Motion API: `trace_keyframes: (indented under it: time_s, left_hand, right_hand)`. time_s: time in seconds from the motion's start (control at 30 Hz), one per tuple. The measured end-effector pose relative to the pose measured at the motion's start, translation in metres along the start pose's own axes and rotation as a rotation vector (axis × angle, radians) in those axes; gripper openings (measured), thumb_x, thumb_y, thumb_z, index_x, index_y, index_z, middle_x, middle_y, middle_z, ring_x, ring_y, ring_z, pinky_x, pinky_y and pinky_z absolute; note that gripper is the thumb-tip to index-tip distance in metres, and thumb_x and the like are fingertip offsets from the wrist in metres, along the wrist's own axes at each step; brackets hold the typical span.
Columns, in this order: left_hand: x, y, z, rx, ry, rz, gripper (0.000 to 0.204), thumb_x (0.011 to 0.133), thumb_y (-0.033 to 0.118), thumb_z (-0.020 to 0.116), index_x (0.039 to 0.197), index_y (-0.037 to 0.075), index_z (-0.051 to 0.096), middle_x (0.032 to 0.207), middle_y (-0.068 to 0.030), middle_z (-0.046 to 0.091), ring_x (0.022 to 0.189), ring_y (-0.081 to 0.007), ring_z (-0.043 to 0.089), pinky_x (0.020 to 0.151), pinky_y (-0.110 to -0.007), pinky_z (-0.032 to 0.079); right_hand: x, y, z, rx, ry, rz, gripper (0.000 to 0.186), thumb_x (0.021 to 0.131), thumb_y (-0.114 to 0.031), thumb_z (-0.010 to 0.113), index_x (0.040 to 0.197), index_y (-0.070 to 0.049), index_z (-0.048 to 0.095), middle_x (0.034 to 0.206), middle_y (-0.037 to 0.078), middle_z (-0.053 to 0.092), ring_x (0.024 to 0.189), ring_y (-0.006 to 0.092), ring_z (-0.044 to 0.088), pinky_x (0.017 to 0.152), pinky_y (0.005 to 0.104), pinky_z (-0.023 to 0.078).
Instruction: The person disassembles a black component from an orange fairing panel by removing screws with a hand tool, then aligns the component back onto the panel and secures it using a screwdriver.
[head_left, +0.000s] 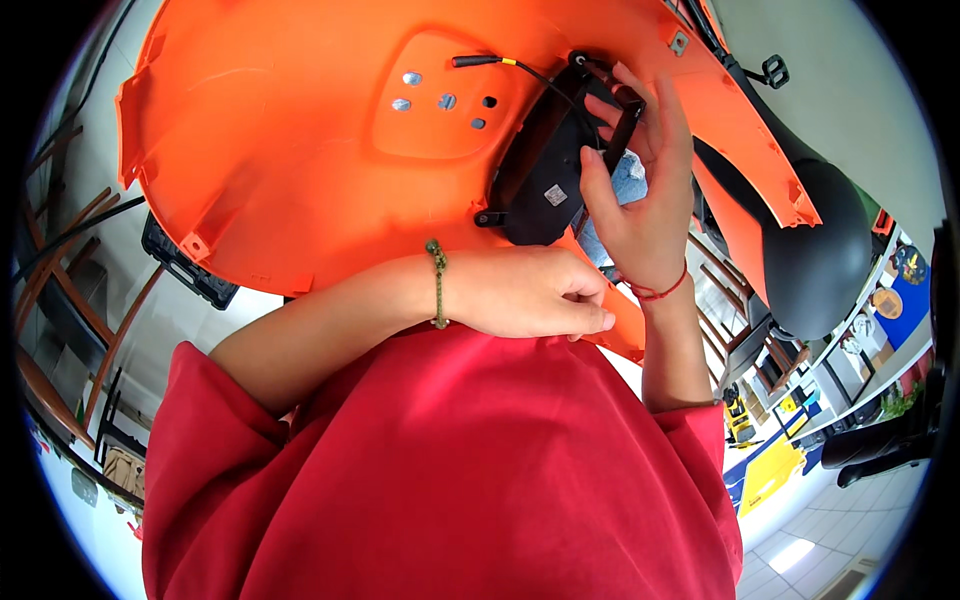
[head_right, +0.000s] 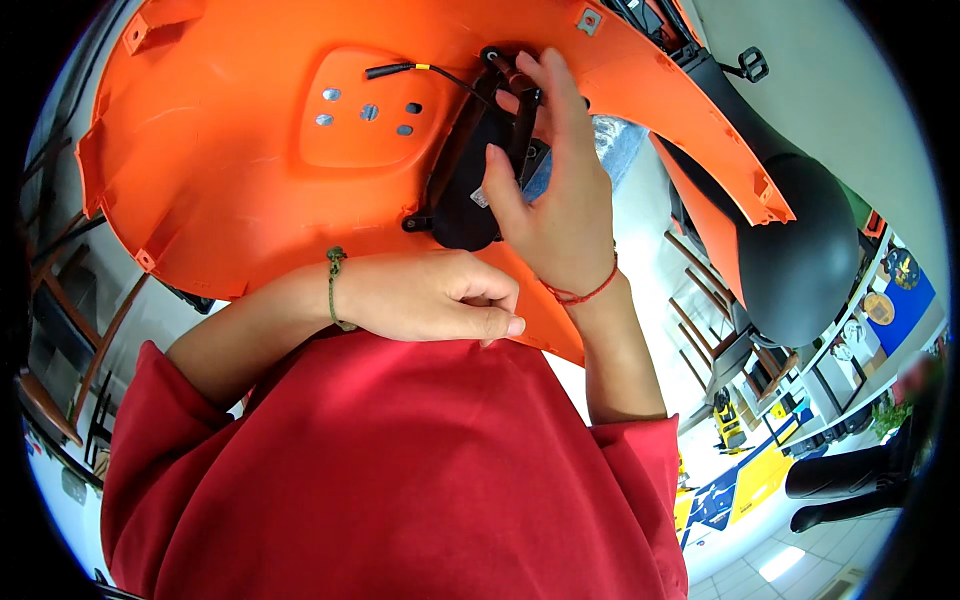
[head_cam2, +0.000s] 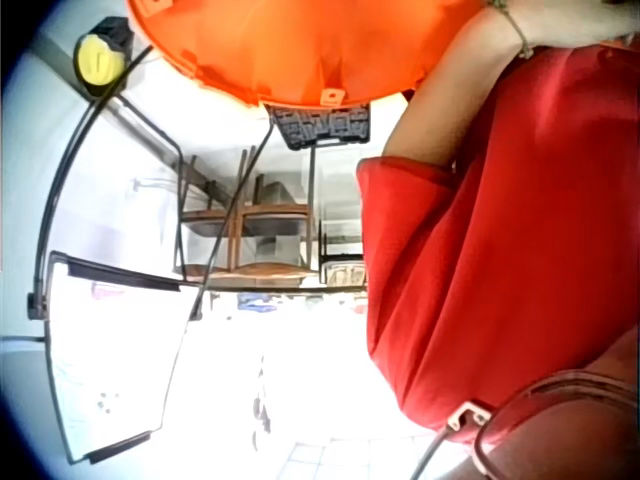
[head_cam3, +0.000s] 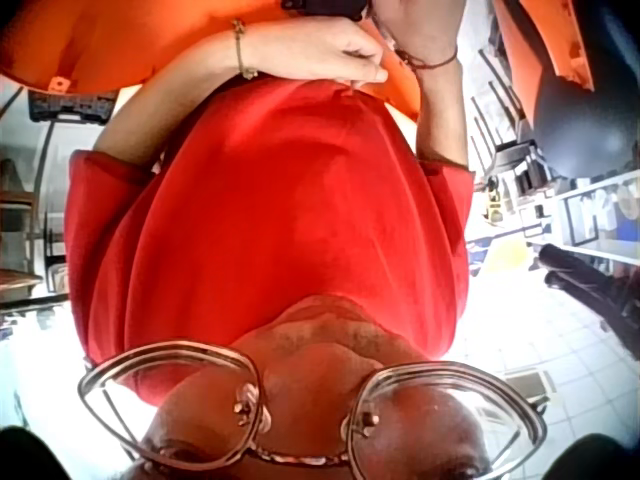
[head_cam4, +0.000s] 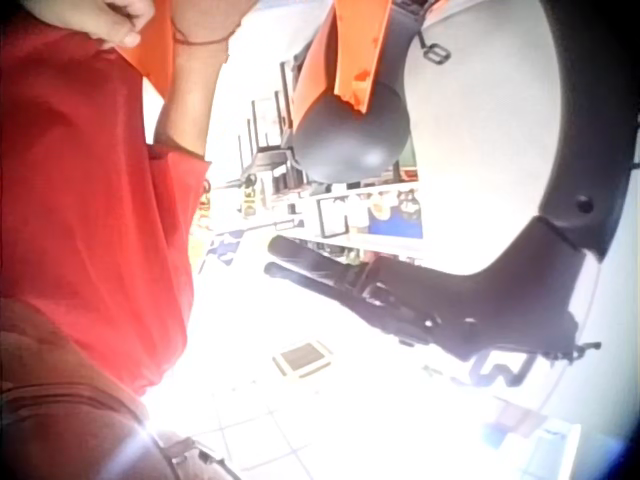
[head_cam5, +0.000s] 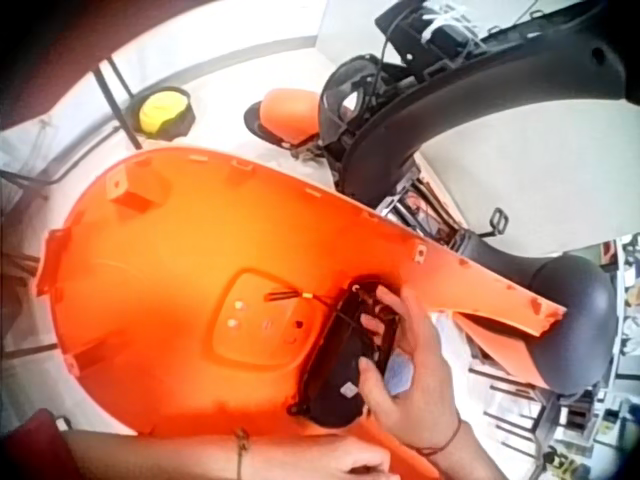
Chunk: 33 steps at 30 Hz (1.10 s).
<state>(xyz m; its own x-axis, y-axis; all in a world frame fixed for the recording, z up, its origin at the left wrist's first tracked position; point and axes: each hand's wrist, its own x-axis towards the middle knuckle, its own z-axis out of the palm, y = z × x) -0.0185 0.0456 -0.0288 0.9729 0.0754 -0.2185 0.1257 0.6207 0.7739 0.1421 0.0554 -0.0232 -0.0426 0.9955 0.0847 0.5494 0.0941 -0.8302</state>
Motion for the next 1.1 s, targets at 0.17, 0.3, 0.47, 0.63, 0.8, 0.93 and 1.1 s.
trace_keyframes:
  time_s: [0.17,0.3,0.47,0.63,0.8,0.93,1.1]
  left_hand:
    - [0.001,0.004,0.0,-0.011,0.065,0.011,0.033,0.1,0.028,0.053,0.08,0.003,0.057,0.072,-0.0009,0.058,0.066,-0.0067,0.049,0.061,-0.026,0.041]
    - [0.001,0.001,-0.006,-0.009,0.134,-0.068,0.032,0.099,0.028,0.053,0.08,0.003,0.059,0.072,-0.0008,0.058,0.067,-0.0064,0.05,0.06,-0.026,0.041]
    - [0.001,0.0,-0.002,0.003,0.129,-0.066,0.034,0.099,0.029,0.053,0.08,0.002,0.059,0.073,-0.0011,0.057,0.066,-0.0068,0.05,0.059,-0.026,0.041]
    - [0.001,-0.002,-0.001,-0.006,0.142,-0.03,0.034,0.098,0.03,0.053,0.081,0.001,0.059,0.073,-0.0017,0.057,0.065,-0.0078,0.049,0.059,-0.027,0.041]
    - [0.003,-0.007,0.003,0.011,0.144,-0.011,0.033,0.098,0.027,0.052,0.081,0.001,0.059,0.071,-0.0017,0.057,0.064,-0.008,0.048,0.059,-0.027,0.04]
    - [0.003,-0.01,0.003,0.027,0.16,0.022,0.034,0.095,0.028,0.053,0.083,-0.002,0.06,0.065,-0.0055,0.054,0.061,-0.0115,0.05,0.058,-0.032,0.041]
    - [0.006,-0.007,0.005,0.037,0.153,0.012,0.034,0.095,0.028,0.053,0.08,-0.002,0.058,0.066,-0.0059,0.054,0.062,-0.0124,0.05,0.058,-0.032,0.041]
  right_hand:
    - [0.004,-0.006,-0.025,-0.451,-0.053,-0.067,0.039,0.079,-0.001,0.067,0.117,-0.004,0.062,0.105,0.01,0.059,0.087,0.0226,0.061,0.074,0.0303,0.05]
    - [0.034,-0.017,-0.031,-0.886,-0.065,-0.365,0.028,0.07,0.003,0.064,0.095,-0.009,0.07,0.094,0.003,0.058,0.08,0.0229,0.057,0.066,0.0335,0.049]
    - [0.054,-0.029,-0.021,-0.93,-0.065,-0.419,0.035,0.071,0.011,0.062,0.098,-0.009,0.072,0.102,0.004,0.061,0.091,0.024,0.061,0.074,0.0315,0.05]
    - [0.059,-0.048,0.001,-0.733,-0.081,-0.426,0.031,0.065,0.007,0.061,0.096,0.004,0.062,0.114,0.019,0.057,0.101,0.0378,0.057,0.087,0.0419,0.048]
    - [0.06,-0.04,0.009,-0.565,-0.037,-0.52,0.029,0.065,0.009,0.059,0.094,0.004,0.062,0.113,0.019,0.058,0.098,0.0378,0.057,0.085,0.0414,0.048]
    - [0.059,-0.037,0.008,-0.379,-0.036,-0.443,0.025,0.07,0.009,0.059,0.095,0.004,0.062,0.112,0.02,0.058,0.098,0.0371,0.058,0.085,0.0392,0.048]
    - [0.056,-0.034,0.015,-0.257,0.117,-0.395,0.021,0.075,0.005,0.063,0.095,0.002,0.063,0.103,0.016,0.062,0.093,0.0342,0.061,0.08,0.0367,0.05]
